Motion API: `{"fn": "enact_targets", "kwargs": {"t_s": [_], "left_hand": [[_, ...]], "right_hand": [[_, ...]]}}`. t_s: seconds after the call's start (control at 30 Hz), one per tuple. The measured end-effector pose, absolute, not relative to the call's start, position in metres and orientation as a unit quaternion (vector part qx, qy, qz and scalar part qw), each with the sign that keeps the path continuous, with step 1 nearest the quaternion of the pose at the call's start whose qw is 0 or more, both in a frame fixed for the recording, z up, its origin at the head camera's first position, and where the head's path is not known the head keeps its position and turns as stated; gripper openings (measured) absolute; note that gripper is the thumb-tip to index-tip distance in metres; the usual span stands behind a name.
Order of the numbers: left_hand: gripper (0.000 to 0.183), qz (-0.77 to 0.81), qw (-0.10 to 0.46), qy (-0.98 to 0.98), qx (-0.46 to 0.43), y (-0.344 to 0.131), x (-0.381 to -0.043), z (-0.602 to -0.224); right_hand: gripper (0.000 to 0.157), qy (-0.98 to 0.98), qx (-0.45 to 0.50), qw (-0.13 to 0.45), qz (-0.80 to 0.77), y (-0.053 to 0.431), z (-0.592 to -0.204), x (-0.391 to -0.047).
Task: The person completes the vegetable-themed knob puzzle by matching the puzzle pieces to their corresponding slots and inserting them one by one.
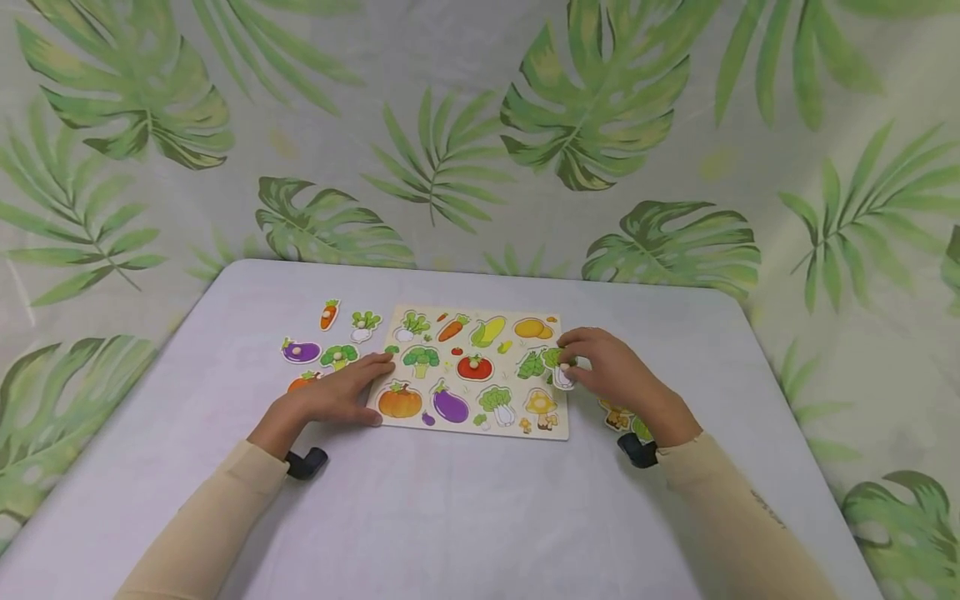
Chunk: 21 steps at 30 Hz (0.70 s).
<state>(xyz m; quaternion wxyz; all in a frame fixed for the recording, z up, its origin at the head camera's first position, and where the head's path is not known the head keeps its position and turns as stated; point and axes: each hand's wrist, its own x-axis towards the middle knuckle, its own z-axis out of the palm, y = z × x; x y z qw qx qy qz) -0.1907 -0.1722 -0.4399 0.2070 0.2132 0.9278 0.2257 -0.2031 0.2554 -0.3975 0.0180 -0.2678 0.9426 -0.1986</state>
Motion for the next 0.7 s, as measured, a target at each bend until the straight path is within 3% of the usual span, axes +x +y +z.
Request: {"fn": "enact_targets", "kwargs": {"t_s": [0.43, 0.7], "left_hand": [[0.085, 0.216, 0.206, 0.929, 0.218, -0.17, -0.191, -0.439], [0.085, 0.22, 0.208, 0.931, 0.206, -0.171, -0.189, -0.437]], "right_hand": [[0.012, 0.931, -0.301, 0.039, -0.202, 0.216, -0.414, -0.207], [0.014, 0.928, -0.3, 0.088, -0.205, 0.195, -0.42, -0.201]]}}
